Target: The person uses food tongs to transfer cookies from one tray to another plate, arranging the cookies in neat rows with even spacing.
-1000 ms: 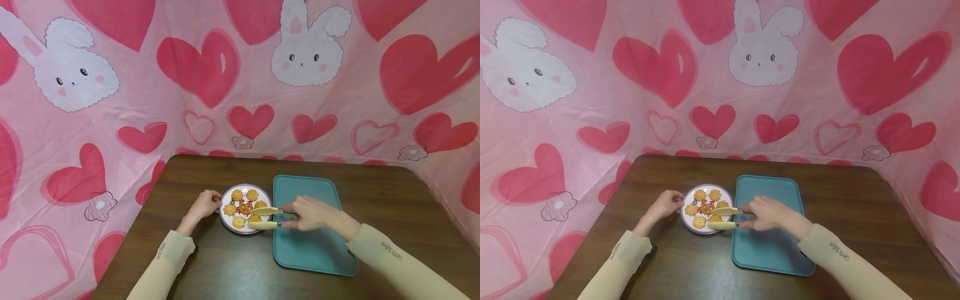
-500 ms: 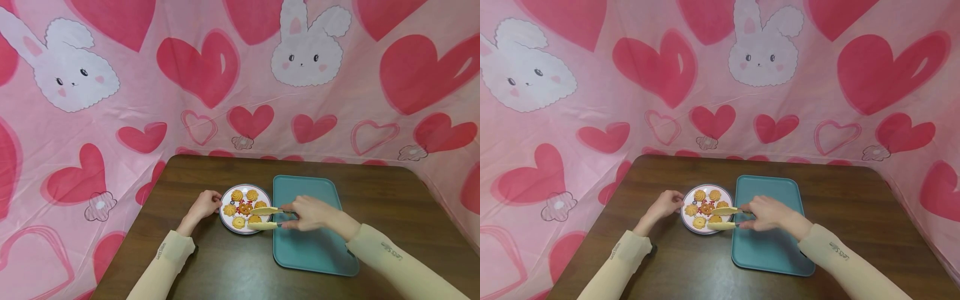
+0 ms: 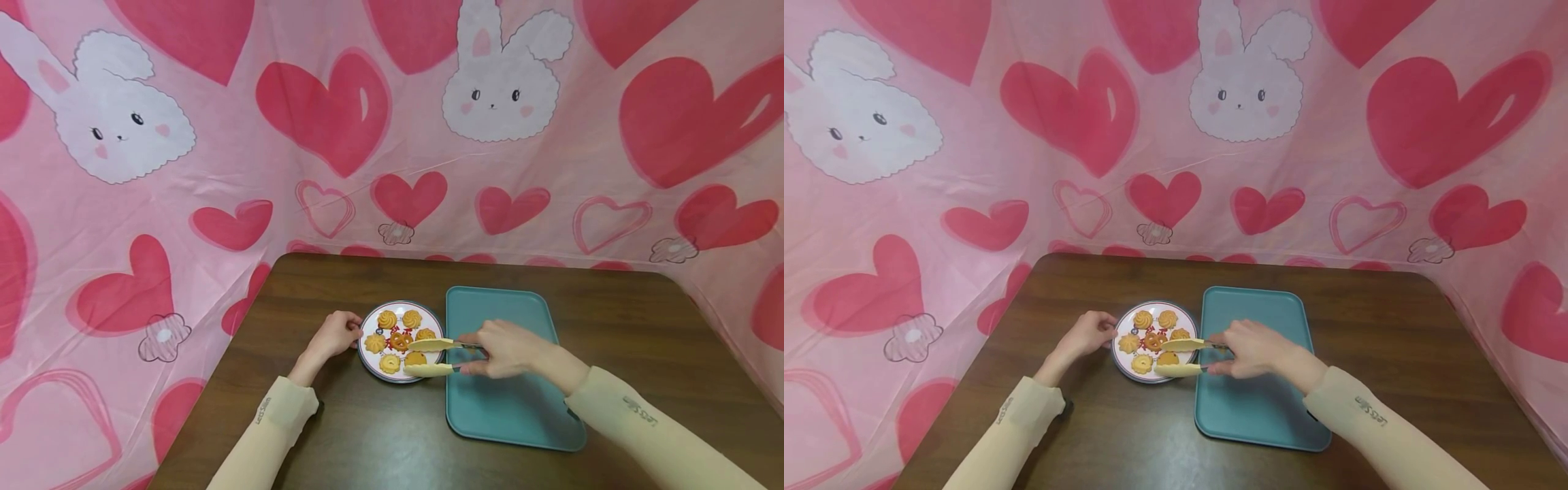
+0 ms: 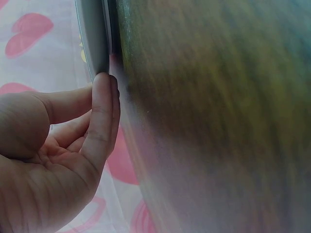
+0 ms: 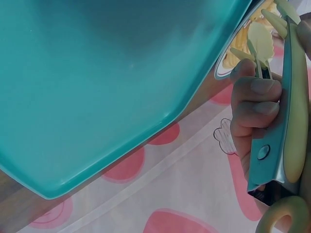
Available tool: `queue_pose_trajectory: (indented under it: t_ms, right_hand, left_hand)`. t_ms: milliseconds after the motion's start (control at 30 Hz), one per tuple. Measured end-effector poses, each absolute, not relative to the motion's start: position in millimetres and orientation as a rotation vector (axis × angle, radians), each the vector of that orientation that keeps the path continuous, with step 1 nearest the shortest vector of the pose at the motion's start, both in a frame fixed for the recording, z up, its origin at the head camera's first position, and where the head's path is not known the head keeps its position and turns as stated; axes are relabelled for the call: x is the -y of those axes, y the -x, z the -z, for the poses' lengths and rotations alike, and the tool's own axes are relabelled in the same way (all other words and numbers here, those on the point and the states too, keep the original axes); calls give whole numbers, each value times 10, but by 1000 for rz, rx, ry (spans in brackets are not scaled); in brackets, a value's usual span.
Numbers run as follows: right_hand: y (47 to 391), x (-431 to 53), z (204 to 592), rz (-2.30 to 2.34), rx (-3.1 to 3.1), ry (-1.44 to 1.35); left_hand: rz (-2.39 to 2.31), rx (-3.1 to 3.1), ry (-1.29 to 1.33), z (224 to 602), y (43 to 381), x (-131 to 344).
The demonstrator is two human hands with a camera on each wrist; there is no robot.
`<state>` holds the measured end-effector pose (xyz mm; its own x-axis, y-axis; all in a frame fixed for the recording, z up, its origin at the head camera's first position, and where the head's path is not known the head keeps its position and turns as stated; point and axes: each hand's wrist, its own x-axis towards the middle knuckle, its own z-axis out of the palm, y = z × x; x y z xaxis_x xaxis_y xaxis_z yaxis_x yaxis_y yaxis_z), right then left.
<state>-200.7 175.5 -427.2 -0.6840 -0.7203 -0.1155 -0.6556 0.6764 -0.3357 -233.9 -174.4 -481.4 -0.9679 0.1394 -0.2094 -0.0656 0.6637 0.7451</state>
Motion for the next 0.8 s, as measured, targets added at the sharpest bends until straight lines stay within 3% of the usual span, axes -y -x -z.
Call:
queue_pose_trajectory:
  t_ms: [800]
  right_hand:
    - [1950, -1948, 4101, 389, -2810, 1081]
  left_hand:
    - [-1171, -2630, -28, 4778, 2331, 1733]
